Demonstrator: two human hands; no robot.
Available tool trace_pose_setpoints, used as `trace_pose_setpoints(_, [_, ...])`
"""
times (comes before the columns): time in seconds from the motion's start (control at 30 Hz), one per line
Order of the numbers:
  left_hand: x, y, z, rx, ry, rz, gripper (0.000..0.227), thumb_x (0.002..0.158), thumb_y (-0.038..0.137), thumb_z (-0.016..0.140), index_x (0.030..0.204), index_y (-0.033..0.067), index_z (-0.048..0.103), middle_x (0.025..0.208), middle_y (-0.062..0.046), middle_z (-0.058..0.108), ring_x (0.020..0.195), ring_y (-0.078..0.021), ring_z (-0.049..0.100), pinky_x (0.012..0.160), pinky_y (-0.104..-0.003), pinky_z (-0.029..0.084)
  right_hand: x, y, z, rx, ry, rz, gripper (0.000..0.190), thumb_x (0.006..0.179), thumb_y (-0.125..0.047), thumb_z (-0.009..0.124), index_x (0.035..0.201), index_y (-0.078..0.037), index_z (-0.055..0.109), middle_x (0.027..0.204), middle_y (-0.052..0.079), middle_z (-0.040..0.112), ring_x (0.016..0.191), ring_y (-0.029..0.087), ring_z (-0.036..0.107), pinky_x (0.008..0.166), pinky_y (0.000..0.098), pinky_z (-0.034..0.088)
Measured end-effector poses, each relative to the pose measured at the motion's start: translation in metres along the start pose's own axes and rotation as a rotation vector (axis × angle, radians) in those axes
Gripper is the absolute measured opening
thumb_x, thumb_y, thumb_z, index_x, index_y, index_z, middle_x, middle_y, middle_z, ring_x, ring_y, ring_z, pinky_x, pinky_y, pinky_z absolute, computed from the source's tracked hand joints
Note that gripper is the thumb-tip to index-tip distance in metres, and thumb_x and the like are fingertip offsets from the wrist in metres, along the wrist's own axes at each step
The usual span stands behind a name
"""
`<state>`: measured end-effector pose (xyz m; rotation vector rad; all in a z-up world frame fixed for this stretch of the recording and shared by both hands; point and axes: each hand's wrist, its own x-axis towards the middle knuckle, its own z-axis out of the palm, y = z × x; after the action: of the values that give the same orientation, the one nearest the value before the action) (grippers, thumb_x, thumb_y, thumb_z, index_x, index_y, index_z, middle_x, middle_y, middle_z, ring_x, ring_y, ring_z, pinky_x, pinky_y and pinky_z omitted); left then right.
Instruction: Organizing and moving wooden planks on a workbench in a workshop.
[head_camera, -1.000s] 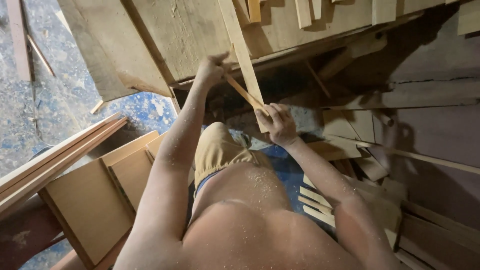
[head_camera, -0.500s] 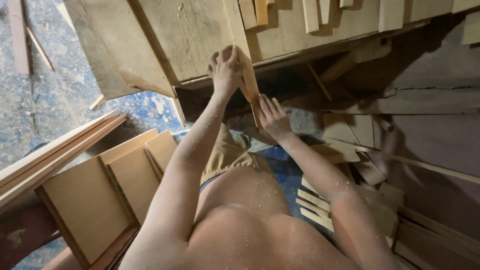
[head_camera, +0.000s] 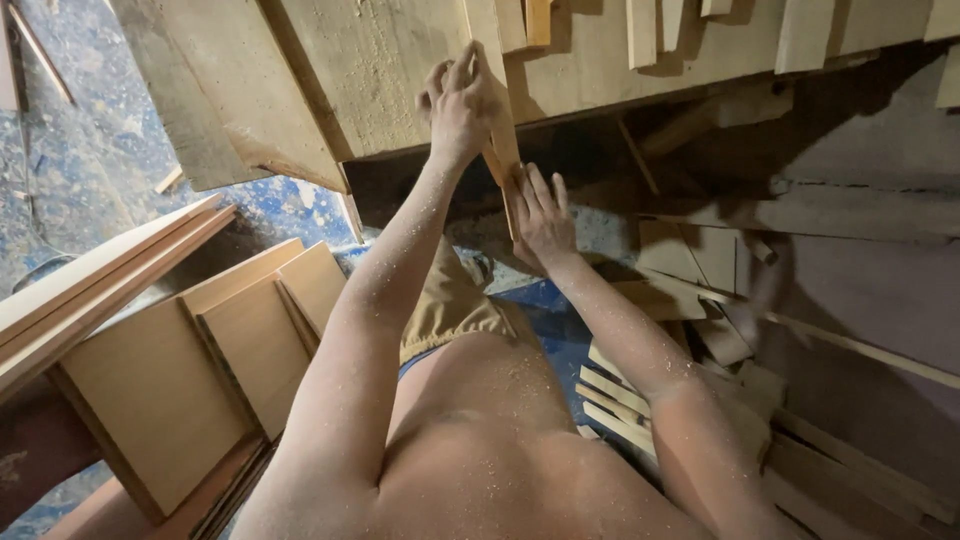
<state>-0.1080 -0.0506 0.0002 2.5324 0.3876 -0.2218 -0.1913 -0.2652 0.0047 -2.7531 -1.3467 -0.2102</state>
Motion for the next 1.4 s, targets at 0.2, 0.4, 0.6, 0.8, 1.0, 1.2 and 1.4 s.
trace_pose_setpoints(0.2, [0.016,-0.007,-0.005,-0.042,0.024,0.004,0.078,0.089,0.016,0.060,0.160,0.0267,0.029,0.165,0.010,0.033,0.141,-0.0301,0.029,0.102,-0.050,0.029,0.017,0.009,0.009,-0.157,0.088,-0.040,0.033,0.103,-0.008,0.059,0.135,-0.005,0.066,0.149,0.011,0.057,0.134,0.027,0.050,0.110,0.0521,0.045])
trace_pose_setpoints(0.4, [0.033,-0.013,-0.006,-0.042,0.019,0.023,0.076,0.092,0.017,0.057,0.160,0.0284,0.026,0.167,0.008,0.030,0.142,-0.0366,0.027,0.099,-0.051,0.030,0.037,0.016,0.013,-0.229,0.102,-0.061,0.039,0.101,-0.008,0.060,0.140,-0.006,0.063,0.145,0.007,0.060,0.128,0.024,0.053,0.104,0.0473,0.048])
trace_pose_setpoints(0.6, [0.052,-0.022,0.007,-0.022,0.082,0.038,0.092,0.079,0.004,0.048,0.163,0.0285,0.018,0.169,0.009,0.028,0.143,-0.0379,0.029,0.099,-0.046,0.029,0.052,0.025,0.021,-0.203,0.130,-0.082,0.017,0.096,-0.006,0.073,0.113,-0.006,0.071,0.143,0.010,0.062,0.124,0.024,0.055,0.103,0.0471,0.049])
trace_pose_setpoints(0.8, [0.065,-0.018,-0.002,-0.041,0.076,-0.009,0.083,0.083,0.011,0.059,0.158,0.0290,0.027,0.163,0.005,0.029,0.143,-0.0367,0.026,0.107,-0.056,0.030,0.064,0.034,0.030,-0.245,0.110,-0.089,0.029,0.102,-0.009,0.062,0.130,-0.007,0.065,0.136,0.007,0.063,0.123,0.022,0.054,0.102,0.0463,0.049])
trace_pose_setpoints(1.0, [0.052,-0.016,0.008,-0.269,0.320,-0.092,0.026,0.091,0.036,0.060,0.092,0.0168,0.077,0.116,-0.002,0.059,0.120,-0.0319,0.044,0.104,-0.057,0.035,0.079,0.031,0.015,-0.197,0.202,-0.089,0.008,0.097,0.000,0.066,0.091,-0.004,0.064,0.089,0.013,0.068,0.109,0.027,0.056,0.090,0.0473,0.050])
trace_pose_setpoints(1.2, [0.035,0.013,-0.035,-0.200,0.131,-0.188,0.038,0.088,0.030,0.042,0.110,0.0235,0.072,0.132,-0.004,0.054,0.130,-0.0389,0.035,0.107,-0.055,0.027,0.087,0.039,0.023,-0.219,0.093,-0.063,0.018,0.092,0.001,0.072,0.108,-0.004,0.067,0.093,0.012,0.068,0.114,0.027,0.053,0.095,0.0524,0.047])
trace_pose_setpoints(1.4, [0.054,0.001,-0.008,-0.183,0.301,-0.162,0.033,0.082,0.023,0.049,0.108,0.0207,0.068,0.121,-0.006,0.054,0.120,-0.0405,0.040,0.100,-0.062,0.031,0.097,0.047,0.032,-0.251,0.068,-0.089,0.013,0.090,-0.001,0.076,0.100,-0.007,0.070,0.087,0.007,0.071,0.124,0.026,0.051,0.100,0.0543,0.047])
